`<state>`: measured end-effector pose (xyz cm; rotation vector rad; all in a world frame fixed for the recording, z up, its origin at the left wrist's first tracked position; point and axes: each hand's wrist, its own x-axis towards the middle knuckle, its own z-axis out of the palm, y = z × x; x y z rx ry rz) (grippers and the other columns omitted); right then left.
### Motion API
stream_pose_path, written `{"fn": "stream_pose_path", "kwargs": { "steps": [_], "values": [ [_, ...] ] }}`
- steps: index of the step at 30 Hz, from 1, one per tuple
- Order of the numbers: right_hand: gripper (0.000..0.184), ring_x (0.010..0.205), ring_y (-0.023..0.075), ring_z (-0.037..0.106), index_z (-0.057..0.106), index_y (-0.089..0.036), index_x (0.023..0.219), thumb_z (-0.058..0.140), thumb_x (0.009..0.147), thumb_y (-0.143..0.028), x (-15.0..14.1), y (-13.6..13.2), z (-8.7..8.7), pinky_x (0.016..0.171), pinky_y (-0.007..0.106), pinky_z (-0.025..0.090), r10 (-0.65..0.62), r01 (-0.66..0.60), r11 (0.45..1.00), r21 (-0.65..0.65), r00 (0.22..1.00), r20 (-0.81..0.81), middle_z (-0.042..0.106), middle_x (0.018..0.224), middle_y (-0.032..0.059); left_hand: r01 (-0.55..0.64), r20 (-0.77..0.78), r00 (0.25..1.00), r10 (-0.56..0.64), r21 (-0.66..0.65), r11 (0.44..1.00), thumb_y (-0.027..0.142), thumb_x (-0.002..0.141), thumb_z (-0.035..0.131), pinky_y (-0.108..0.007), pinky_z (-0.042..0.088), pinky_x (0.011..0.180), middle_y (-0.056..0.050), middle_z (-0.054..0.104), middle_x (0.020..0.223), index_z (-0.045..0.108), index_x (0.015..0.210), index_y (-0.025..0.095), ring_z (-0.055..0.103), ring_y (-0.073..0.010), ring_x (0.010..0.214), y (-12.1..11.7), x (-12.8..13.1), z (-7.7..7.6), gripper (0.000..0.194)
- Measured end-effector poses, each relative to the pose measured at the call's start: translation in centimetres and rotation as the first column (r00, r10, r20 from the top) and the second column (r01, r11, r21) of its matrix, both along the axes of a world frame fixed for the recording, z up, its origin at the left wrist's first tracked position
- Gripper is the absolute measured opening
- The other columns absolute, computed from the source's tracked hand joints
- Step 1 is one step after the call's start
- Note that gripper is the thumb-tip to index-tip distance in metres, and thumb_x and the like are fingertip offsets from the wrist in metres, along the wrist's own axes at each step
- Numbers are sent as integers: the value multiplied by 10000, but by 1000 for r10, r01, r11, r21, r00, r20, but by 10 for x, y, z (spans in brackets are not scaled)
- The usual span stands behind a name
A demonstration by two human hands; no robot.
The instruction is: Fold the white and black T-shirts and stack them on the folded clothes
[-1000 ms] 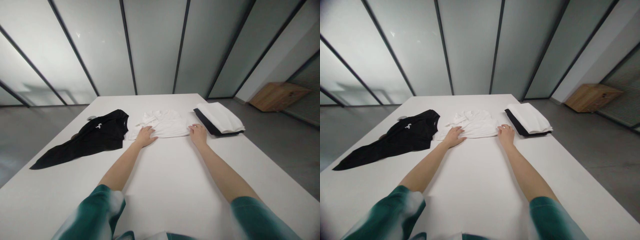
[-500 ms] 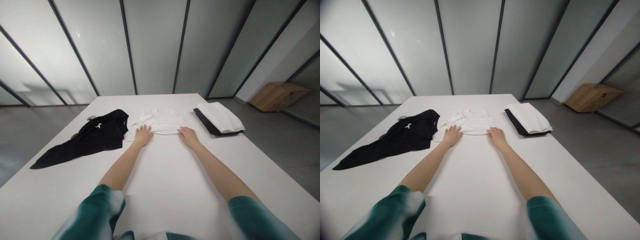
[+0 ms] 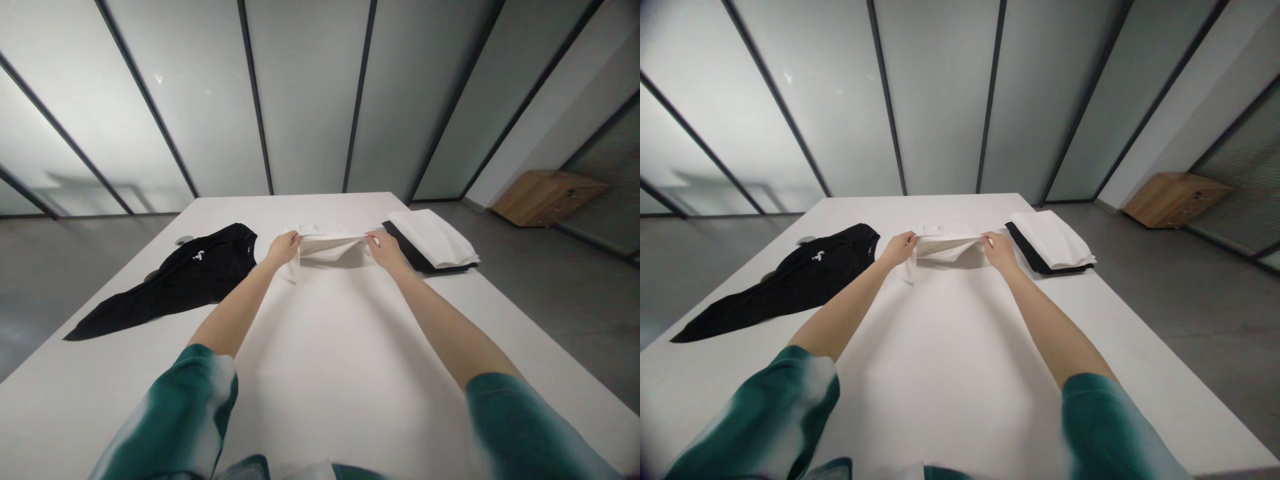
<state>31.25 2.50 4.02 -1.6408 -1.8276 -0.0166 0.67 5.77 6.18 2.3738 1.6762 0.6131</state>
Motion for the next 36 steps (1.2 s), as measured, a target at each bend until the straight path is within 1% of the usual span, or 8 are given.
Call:
{"fn": "stream_pose_path", "kwargs": {
  "steps": [3, 6, 12, 16, 22, 27, 32, 36],
  "values": [
    [350, 947, 249, 657, 707, -171, 1080, 419, 932, -306, -1, -8, 18, 860, 356, 486, 73, -70, 995, 66, 996, -48, 741, 1044, 105, 97, 90, 991, -104, 78, 992, 345, 963, 370, -297, 445, 754, -78, 699, 868, 650, 928, 178, 618, -213, 830, 5, -10, 18, 328],
    [325, 900, 233, 667, 699, -180, 1083, 439, 919, -287, -3, -24, 17, 829, 333, 489, 148, -148, 988, -51, 989, -21, 745, 1024, 93, 176, 110, 977, -182, 63, 982, 371, 948, 371, -299, 450, 732, -59, 677, 814, 643, 916, 173, 598, -200, 773, 0, -21, 17, 337],
    [522, 1226, 273, 569, 579, -179, 1342, 576, 852, -359, -13, -52, -23, 1021, 361, 425, 272, -157, 864, -478, 945, 181, 594, 1376, 127, 235, 7, 971, -237, -180, 955, 404, 903, 425, -324, 488, 838, -79, 717, 1011, 659, 1052, 179, 648, -224, 923, -25, -26, -22, 358],
    [600, 1381, 318, 416, 468, -169, 1452, 496, 914, -433, -26, -61, -43, 1103, 454, 339, 279, -81, 868, -490, 896, 345, 429, 1518, 174, 328, -175, 913, -367, -218, 919, 414, 849, 552, -374, 380, 1083, -122, 605, 1349, 613, 1245, 185, 534, -265, 1269, -38, -18, -47, 462],
    [699, 1426, 353, 334, 402, -188, 1495, 490, 895, -537, -31, -27, -41, 1120, 516, 289, 197, 22, 860, -510, 907, 372, 338, 1570, 181, 191, -297, 928, -224, -138, 972, 333, 933, 455, -521, 274, 1154, -109, 418, 1538, 526, 1373, 241, 346, -270, 1435, -18, -1, -64, 455],
    [750, 1355, 400, 402, 559, -184, 1367, 516, 819, -694, -37, 10, -31, 1097, 572, 265, 130, 97, 853, -513, 912, 388, 489, 1455, 196, 79, -193, 975, -109, -153, 985, 238, 959, 380, -386, 404, 1059, -129, 644, 1289, 652, 1165, 172, 561, -236, 1238, 13, 14, -52, 348],
    [428, 1216, 334, 531, 697, -165, 1144, 450, 910, -425, -51, 20, -23, 1015, 488, 363, -16, 139, 934, -328, 936, 353, 649, 1245, 183, 63, 73, 996, -54, -127, 990, 269, 988, 315, -322, 478, 888, -104, 708, 1047, 637, 1030, 156, 640, -216, 1006, 26, 21, -25, 344],
    [402, 1021, 296, 639, 720, -175, 1060, 367, 910, -294, -44, 32, -16, 842, 367, 454, -171, 197, 910, -364, 980, 104, 718, 1081, 157, 125, 164, 979, -122, -8, 992, 348, 990, 328, -306, 482, 843, -77, 695, 974, 605, 1054, 148, 629, -200, 927, 24, 14, -2, 346]
  ]
}}
